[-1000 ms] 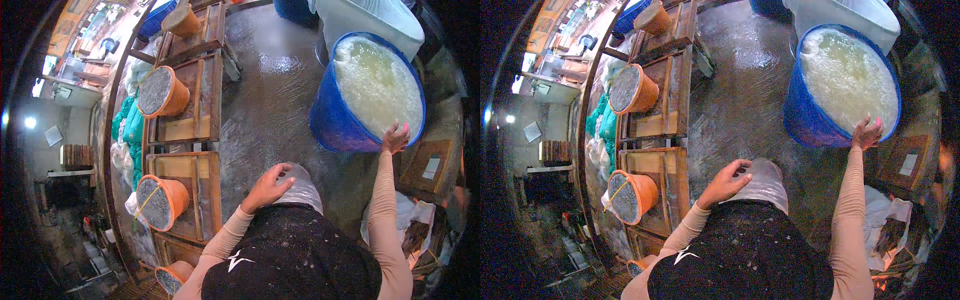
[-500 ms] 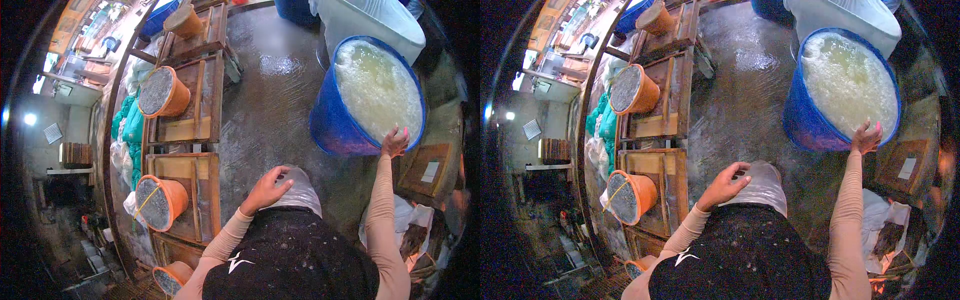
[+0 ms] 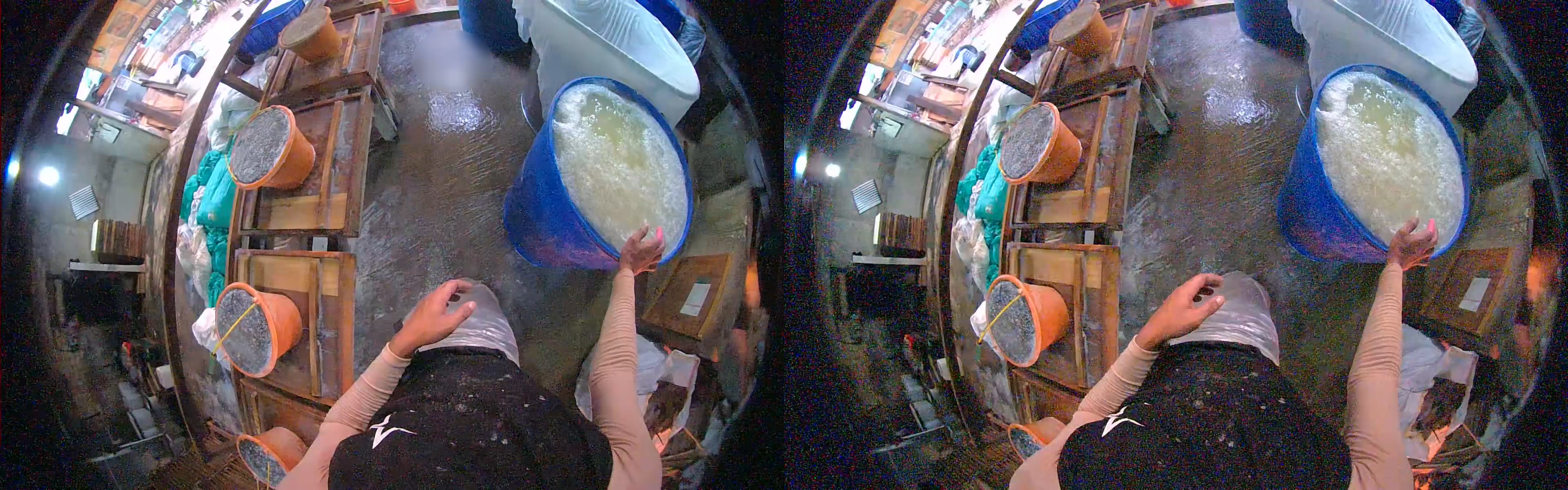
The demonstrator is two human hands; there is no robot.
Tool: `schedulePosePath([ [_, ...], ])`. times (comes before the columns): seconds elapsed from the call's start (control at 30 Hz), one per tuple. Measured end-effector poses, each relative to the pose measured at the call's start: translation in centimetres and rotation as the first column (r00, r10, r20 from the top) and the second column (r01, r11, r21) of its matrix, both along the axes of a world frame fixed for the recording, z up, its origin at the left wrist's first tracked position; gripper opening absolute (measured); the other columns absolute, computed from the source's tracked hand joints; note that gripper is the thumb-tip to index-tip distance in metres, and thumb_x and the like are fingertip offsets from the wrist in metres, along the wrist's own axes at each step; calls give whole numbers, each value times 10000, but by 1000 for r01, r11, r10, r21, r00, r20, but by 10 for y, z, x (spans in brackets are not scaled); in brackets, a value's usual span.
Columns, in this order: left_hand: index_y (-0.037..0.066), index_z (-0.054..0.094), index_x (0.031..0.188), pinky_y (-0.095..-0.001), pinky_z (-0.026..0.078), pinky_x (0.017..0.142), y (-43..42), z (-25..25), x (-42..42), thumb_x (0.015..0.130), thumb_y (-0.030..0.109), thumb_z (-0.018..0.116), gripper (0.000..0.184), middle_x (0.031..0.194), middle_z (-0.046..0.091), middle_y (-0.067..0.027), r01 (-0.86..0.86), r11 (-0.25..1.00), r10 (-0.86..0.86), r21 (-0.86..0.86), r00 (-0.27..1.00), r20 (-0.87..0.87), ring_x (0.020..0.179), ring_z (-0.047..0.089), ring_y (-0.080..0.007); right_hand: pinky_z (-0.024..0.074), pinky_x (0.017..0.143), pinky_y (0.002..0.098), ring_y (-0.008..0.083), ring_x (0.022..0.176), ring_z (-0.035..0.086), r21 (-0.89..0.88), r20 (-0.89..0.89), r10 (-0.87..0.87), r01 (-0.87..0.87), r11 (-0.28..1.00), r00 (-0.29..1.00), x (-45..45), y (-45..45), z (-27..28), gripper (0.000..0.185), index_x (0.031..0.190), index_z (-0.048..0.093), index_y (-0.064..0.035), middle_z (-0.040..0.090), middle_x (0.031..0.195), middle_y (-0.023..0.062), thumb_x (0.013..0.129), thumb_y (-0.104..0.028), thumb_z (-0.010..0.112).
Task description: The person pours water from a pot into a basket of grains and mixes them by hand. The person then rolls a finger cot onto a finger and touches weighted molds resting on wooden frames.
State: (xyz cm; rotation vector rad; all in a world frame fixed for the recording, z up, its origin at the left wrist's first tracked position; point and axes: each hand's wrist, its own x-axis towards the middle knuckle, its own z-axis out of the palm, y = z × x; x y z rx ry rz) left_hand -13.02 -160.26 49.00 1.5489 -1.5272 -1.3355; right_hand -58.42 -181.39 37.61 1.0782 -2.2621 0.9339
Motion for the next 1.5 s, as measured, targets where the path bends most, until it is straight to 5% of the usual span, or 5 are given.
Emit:
schedulePosePath([
  [0.17, 34, 512, 1194, -359, 447, 874, -1, -3, 2, 871, 293, 601, 424, 1146, 585, -127, 11, 998, -11, 67, 1000, 7, 1047, 561, -239, 301, 1005, 468, 340, 1187, 428, 47, 9, -7, 7, 999, 1000, 21, 6, 24, 547, 1226, 495, -49, 484, 1259, 177, 880, -472, 477],
  [0.6, 17, 512, 1167, -364, 466, 854, -5, 9, 4, 859, 305, 606, 432, 1098, 588, -165, 3, 1000, -2, -19, 1000, 27, 979, 589, -282, 276, 1010, 515, 315, 1210, 411, -11, 4, 17, -17, 1000, 1000, 17, 3, 17, 475, 1229, 509, -138, 482, 1279, 108, 875, -454, 504],
  [0.67, 18, 514, 1166, -365, 467, 855, -6, 9, 5, 856, 309, 609, 435, 1104, 589, -164, 0, 1000, -1, 7, 1000, 30, 983, 589, -281, 283, 1005, 515, 306, 1211, 413, 75, 79, -80, 74, 994, 994, 27, 6, 26, 476, 1233, 506, -145, 481, 1279, 99, 874, -457, 505],
  [0.87, 33, 518, 1196, -368, 449, 880, -6, 2, 4, 861, 325, 601, 452, 1159, 582, -143, 8, 997, -10, 77, 1000, 17, 1066, 565, -259, 305, 991, 515, 325, 1188, 424, 1, -14, 28, -28, 1000, 1000, 12, 3, 13, 498, 1248, 482, -103, 483, 1263, 125, 878, -437, 500],
  [1.5, 31, 509, 1205, -376, 446, 898, -11, 4, -1, 868, 321, 592, 452, 1181, 570, -139, 52, 994, -55, 98, 998, 27, 1079, 554, -262, 303, 1000, 495, 321, 1196, 423, 36, 43, -39, 37, 999, 998, 23, 7, 24, 498, 1234, 499, -107, 479, 1275, 121, 872, -448, 507],
])
